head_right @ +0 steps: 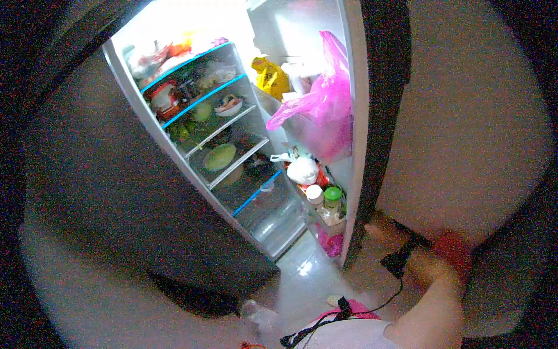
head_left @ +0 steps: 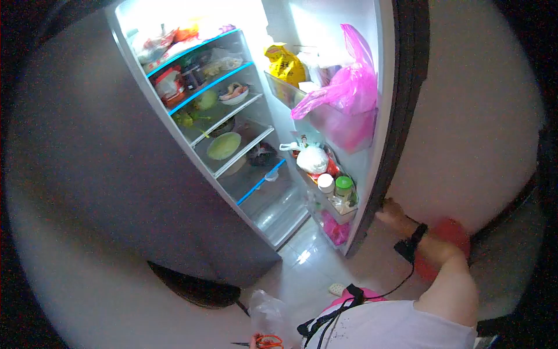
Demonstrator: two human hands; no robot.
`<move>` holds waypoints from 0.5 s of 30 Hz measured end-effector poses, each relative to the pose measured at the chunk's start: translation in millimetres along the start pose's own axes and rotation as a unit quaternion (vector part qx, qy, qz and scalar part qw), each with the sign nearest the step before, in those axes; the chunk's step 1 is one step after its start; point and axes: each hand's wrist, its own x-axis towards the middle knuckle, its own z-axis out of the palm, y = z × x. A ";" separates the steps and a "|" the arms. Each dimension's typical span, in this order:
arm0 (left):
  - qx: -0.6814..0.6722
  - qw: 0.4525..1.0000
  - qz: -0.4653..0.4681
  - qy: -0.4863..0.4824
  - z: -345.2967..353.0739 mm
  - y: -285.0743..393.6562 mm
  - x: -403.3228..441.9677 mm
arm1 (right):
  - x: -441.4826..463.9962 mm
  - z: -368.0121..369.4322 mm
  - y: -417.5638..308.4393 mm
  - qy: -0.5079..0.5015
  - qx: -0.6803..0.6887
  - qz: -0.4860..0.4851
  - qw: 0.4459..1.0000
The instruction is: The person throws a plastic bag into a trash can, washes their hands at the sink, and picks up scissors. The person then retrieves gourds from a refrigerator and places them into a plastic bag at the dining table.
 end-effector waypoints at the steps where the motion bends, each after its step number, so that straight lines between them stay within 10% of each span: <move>1: 0.057 0.997 0.042 0.034 -2.7 19.6 8.9 | 11.4 2.7 -17.2 -0.021 -0.023 0.024 0.999; 4: 0.103 0.995 -0.001 0.016 18.3 78.0 29.7 | 41.1 18.2 -74.1 -0.192 -0.079 0.033 0.978; 15: 0.082 0.993 -0.012 0.080 42.8 238.5 194.4 | 344.4 57.0 -393.7 0.038 0.241 -0.283 0.927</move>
